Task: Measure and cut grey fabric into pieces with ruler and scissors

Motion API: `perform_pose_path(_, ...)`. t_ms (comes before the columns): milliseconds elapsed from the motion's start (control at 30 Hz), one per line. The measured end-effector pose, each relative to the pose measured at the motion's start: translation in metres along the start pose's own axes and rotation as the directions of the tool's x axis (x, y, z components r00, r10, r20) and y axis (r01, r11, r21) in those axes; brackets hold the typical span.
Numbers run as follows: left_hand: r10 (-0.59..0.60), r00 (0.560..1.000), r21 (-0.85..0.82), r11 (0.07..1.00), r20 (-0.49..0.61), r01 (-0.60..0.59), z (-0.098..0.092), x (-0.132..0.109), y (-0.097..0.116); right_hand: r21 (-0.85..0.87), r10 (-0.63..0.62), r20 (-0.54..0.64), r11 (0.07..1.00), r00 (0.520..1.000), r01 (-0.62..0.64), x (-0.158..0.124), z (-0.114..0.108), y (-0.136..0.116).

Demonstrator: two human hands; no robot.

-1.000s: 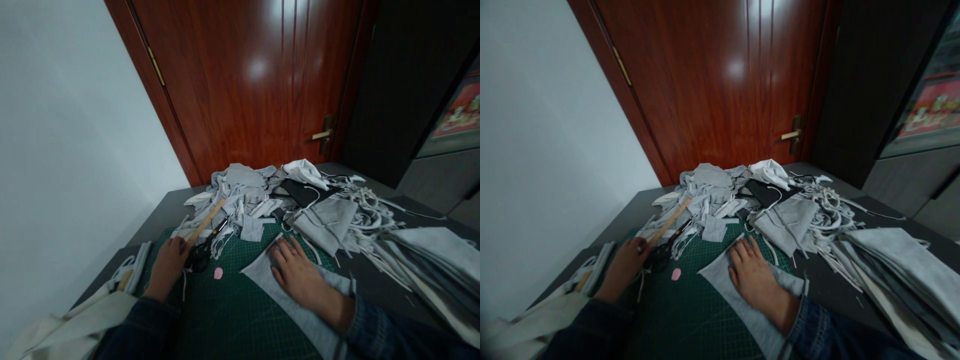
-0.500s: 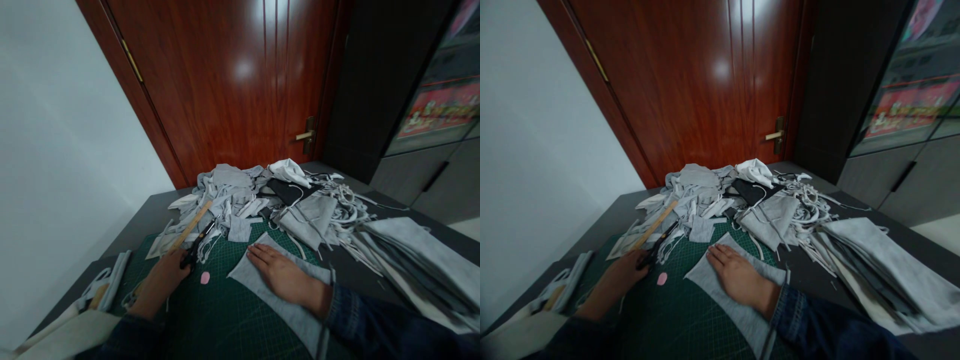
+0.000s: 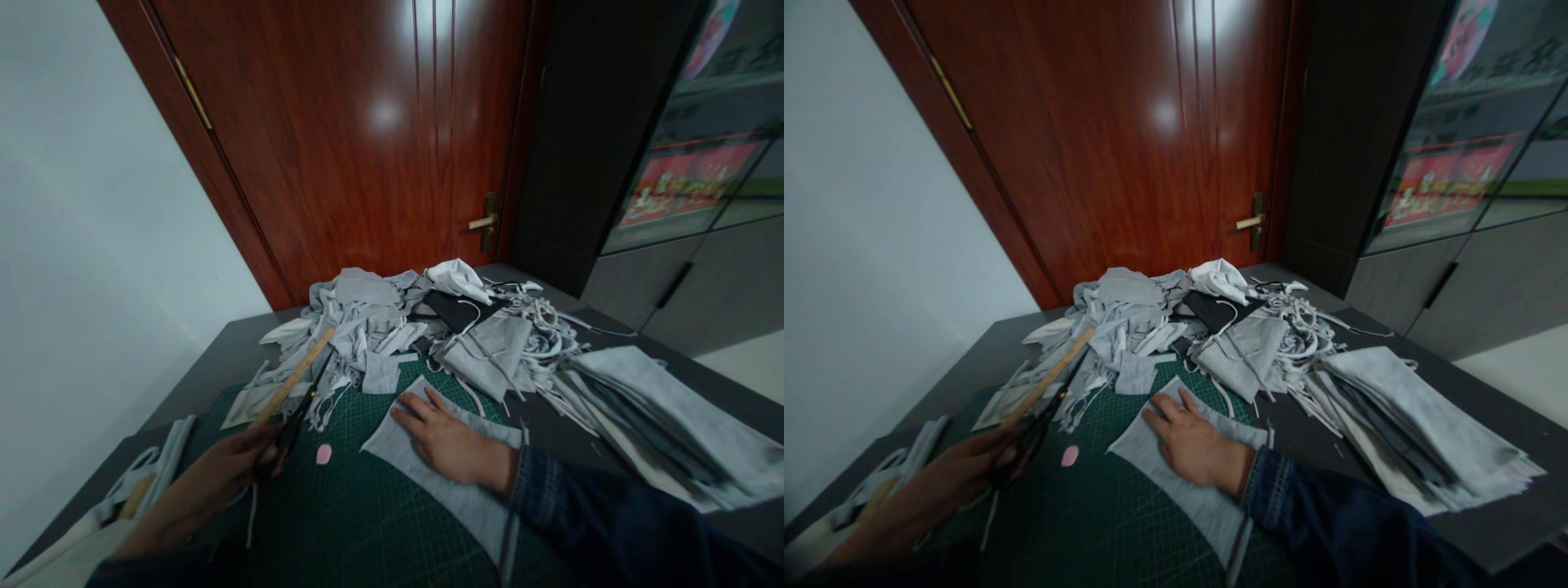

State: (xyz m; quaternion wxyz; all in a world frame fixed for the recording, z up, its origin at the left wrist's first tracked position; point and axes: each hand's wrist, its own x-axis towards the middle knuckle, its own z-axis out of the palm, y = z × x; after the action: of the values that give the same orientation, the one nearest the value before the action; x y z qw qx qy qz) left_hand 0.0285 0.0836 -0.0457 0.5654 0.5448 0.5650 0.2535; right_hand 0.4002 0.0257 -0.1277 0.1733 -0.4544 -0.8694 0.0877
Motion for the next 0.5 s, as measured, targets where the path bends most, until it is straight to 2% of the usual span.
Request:
perform_pose_path(100, 0.089, 0.992, -0.171, 0.983, 0.089, -0.073, 0.018, -0.008, 0.002, 0.001, -0.001, 0.014, 1.000, 1.000, 0.001, 0.001, 0.003, 0.004)
perform_pose_path(200, 0.210, 0.968, -0.163, 0.969, 0.139, -0.187, 0.043, -0.011, 0.006, 0.001, 0.011, 0.027, 1.000, 1.000, -0.011, 0.004, 0.004, 0.008)
perform_pose_path(267, 0.248, 0.955, -0.028, 0.969, 0.164, -0.247, 0.057, -0.013, 0.006, 0.001, 0.023, 0.035, 1.000, 0.999, -0.023, 0.007, 0.002, 0.011)
perform_pose_path(333, 0.217, 0.944, 0.179, 0.947, 0.249, -0.266, 0.064, -0.017, 0.004, -0.005, 0.027, 0.041, 1.000, 0.999, -0.027, 0.009, -0.001, 0.015)
perform_pose_path(433, 0.094, 0.897, 0.402, 0.870, 0.431, -0.284, 0.061, -0.027, 0.000, -0.027, 0.030, 0.045, 0.999, 0.999, -0.029, 0.012, -0.005, 0.023)
perform_pose_path(467, 0.045, 0.888, 0.453, 0.847, 0.458, -0.277, 0.057, -0.031, -0.002, -0.037, 0.032, 0.046, 0.999, 0.998, -0.030, 0.012, -0.006, 0.025)
perform_pose_path(500, 0.004, 0.895, 0.506, 0.824, 0.445, -0.255, 0.053, -0.036, -0.004, -0.047, 0.036, 0.049, 0.998, 0.998, -0.033, 0.013, -0.006, 0.028)
